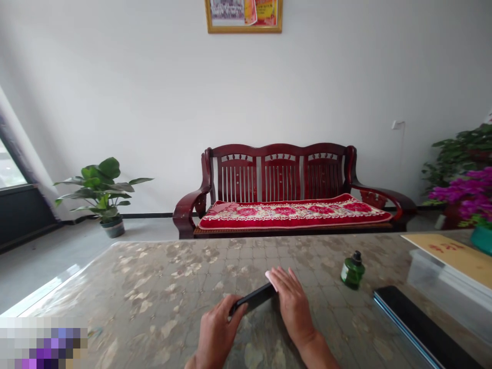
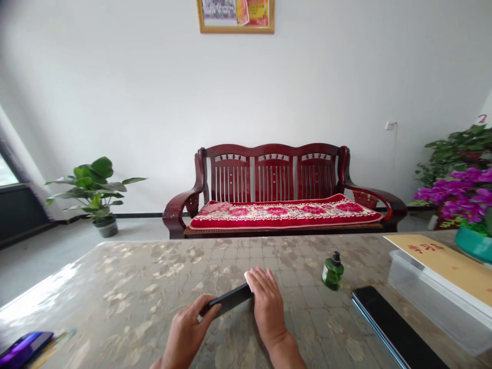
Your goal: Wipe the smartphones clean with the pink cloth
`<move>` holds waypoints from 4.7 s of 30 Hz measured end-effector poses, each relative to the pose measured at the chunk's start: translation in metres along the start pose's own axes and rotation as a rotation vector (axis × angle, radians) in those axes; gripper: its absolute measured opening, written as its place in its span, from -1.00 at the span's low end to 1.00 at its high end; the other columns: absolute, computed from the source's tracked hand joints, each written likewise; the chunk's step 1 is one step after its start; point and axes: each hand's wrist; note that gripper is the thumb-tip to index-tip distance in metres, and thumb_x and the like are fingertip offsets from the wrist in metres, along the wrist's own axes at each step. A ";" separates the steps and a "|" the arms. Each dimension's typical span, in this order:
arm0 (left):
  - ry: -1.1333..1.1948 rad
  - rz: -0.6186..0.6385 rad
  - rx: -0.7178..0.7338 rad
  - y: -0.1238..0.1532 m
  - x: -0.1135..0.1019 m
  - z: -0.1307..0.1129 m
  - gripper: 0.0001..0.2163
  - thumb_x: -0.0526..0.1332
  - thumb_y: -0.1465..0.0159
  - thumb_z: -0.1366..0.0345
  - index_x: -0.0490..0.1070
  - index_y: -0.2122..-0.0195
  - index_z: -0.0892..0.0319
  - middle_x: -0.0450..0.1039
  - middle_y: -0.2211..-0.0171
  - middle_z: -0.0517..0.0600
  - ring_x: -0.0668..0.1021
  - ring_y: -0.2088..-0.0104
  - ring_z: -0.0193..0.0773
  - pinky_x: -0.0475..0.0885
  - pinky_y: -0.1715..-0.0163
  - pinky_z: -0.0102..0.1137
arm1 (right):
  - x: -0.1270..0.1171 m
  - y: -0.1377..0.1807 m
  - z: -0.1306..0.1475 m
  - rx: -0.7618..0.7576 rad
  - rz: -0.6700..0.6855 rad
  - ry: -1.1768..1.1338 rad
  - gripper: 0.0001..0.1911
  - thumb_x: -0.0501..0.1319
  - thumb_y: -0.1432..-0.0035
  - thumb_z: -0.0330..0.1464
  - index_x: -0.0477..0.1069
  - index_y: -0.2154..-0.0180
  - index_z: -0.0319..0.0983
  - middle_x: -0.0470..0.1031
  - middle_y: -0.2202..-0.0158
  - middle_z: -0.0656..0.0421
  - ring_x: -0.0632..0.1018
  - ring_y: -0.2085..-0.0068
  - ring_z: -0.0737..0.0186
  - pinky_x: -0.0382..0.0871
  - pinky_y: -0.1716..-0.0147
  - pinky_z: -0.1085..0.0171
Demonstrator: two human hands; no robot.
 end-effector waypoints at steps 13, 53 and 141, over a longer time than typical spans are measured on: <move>0.032 0.053 -0.099 0.009 0.003 0.008 -0.88 0.16 -0.32 0.18 0.46 0.29 0.02 0.56 0.46 -0.19 0.60 0.48 -0.35 0.41 0.45 -0.58 | 0.009 0.007 -0.001 0.228 -0.022 -0.190 -0.57 -0.05 -0.34 -0.44 0.41 -0.12 -0.09 0.48 -0.11 0.15 0.46 -0.14 0.17 0.34 -0.17 0.09; -0.255 0.261 0.500 0.027 0.039 -0.015 -0.52 0.40 -0.15 0.08 0.36 -0.06 0.07 0.53 0.06 0.02 0.55 0.03 -0.05 0.46 0.06 -0.27 | 0.018 0.022 -0.007 0.236 0.187 -0.115 -0.57 -0.01 -0.24 -0.50 0.50 -0.01 -0.15 0.57 0.01 0.12 0.53 -0.07 0.11 0.47 -0.04 0.11; -0.109 0.457 0.370 0.033 0.045 -0.020 -0.78 0.15 -0.34 0.35 0.43 0.02 0.23 0.49 -0.04 0.14 0.48 -0.10 -0.11 0.32 -0.17 -0.31 | 0.004 0.022 0.007 -0.018 0.671 0.248 -0.33 -0.06 -0.14 -0.66 0.27 -0.23 -0.15 0.36 -0.21 0.10 0.41 -0.19 0.11 0.27 -0.20 0.06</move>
Point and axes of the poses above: each hand's wrist, its own y-axis away from the middle knuckle, its own x-axis out of the palm, z = x × y
